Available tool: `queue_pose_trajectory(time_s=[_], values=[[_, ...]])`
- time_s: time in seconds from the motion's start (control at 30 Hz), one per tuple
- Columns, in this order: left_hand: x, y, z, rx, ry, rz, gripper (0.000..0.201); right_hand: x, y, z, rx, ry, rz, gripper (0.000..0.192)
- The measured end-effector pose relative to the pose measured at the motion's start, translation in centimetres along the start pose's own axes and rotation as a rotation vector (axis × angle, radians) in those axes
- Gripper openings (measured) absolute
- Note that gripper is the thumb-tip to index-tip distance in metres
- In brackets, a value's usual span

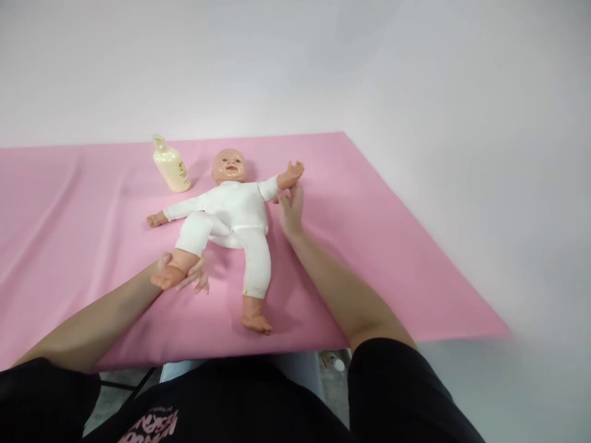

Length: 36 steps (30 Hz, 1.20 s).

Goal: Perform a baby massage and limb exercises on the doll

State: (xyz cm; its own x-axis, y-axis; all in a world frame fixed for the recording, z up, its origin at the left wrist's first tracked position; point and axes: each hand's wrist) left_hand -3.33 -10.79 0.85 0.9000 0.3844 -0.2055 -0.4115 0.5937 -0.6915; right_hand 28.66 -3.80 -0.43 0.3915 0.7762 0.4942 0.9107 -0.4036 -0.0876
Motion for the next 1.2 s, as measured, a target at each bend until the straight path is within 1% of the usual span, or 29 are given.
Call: queue_pose_trajectory(time_s=[0.03, 0.1, 0.17, 0.27, 0.33, 0.4, 0.47, 0.53, 0.67, 0.8, 0.9, 0.97, 1.07, 1.13, 1.2], values=[[0.1, -0.2, 0.2, 0.045, -0.031, -0.064, 0.054, -0.3, -0.3, -0.1, -0.017, 0.039, -0.035, 0.055], [0.4, -0.7, 0.6, 0.081, -0.117, -0.074, 0.053, -1.0, -0.9, -0.2, -0.039, 0.071, -0.097, 0.056], [0.7, -1.2, 1.0, 0.027, -0.221, 0.031, 0.049, -1.6, -1.2, -0.1, -0.065, 0.073, -0.148, 0.056], [1.0, -1.8, 1.2, -0.081, -0.254, 0.149, 0.046, -2.3, -1.2, -0.3, -0.146, 0.113, -0.244, 0.053], [1.2, -2.1, 1.2, -0.155, -0.252, 0.223, 0.047, -2.6, -1.1, -0.8, -0.234, 0.217, -0.332, 0.047], [1.3, -2.2, 1.1, -0.196, -0.241, 0.268, 0.049, -2.7, -0.9, -1.6, -0.327, 0.358, -0.423, 0.038], [1.5, -2.3, 1.1, -0.197, -0.237, 0.275, 0.049, -2.8, -1.0, -2.2, -0.399, 0.471, -0.487, 0.033], [1.6, -2.2, 1.1, -0.179, -0.238, 0.259, 0.048, -2.8, -1.0, -2.5, -0.448, 0.528, -0.521, 0.033], [1.8, -1.9, 1.1, -0.142, -0.244, 0.228, 0.046, -2.7, -1.1, -2.2, -0.498, 0.555, -0.564, 0.035], [1.8, -1.8, 1.0, -0.115, -0.254, 0.222, 0.045, -2.7, -1.0, -2.2, -0.526, 0.525, -0.589, 0.036], [1.6, -1.9, 0.8, -0.074, -0.240, 0.167, 0.046, -2.6, -1.1, -2.2, -0.480, 0.481, -0.566, 0.035], [1.2, -1.9, 0.7, -0.002, -0.186, 0.084, 0.051, -2.5, -1.1, -2.0, -0.418, 0.414, -0.504, 0.036], [0.5, -1.8, 0.6, 0.169, 0.005, -0.093, 0.057, -2.1, -1.2, -1.3, -0.281, 0.248, -0.337, 0.045], [0.2, -1.6, 0.7, 0.266, 0.162, -0.162, 0.051, -1.6, -1.1, -0.8, -0.163, 0.123, -0.214, 0.048], [0.1, -1.3, 0.9, 0.310, 0.289, -0.215, 0.046, -0.9, -0.7, -0.3, -0.054, 0.022, -0.098, 0.047]])
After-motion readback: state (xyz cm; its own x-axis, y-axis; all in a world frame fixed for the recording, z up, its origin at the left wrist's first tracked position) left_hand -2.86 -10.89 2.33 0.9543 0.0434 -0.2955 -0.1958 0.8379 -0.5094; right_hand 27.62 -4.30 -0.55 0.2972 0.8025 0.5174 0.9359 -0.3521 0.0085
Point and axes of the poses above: each hand's wrist, its own x-axis towards the middle knuckle, its own y-axis out of the back of the hand, z = x × y, and after that the axes turned 5 degrees about -x, right-handed
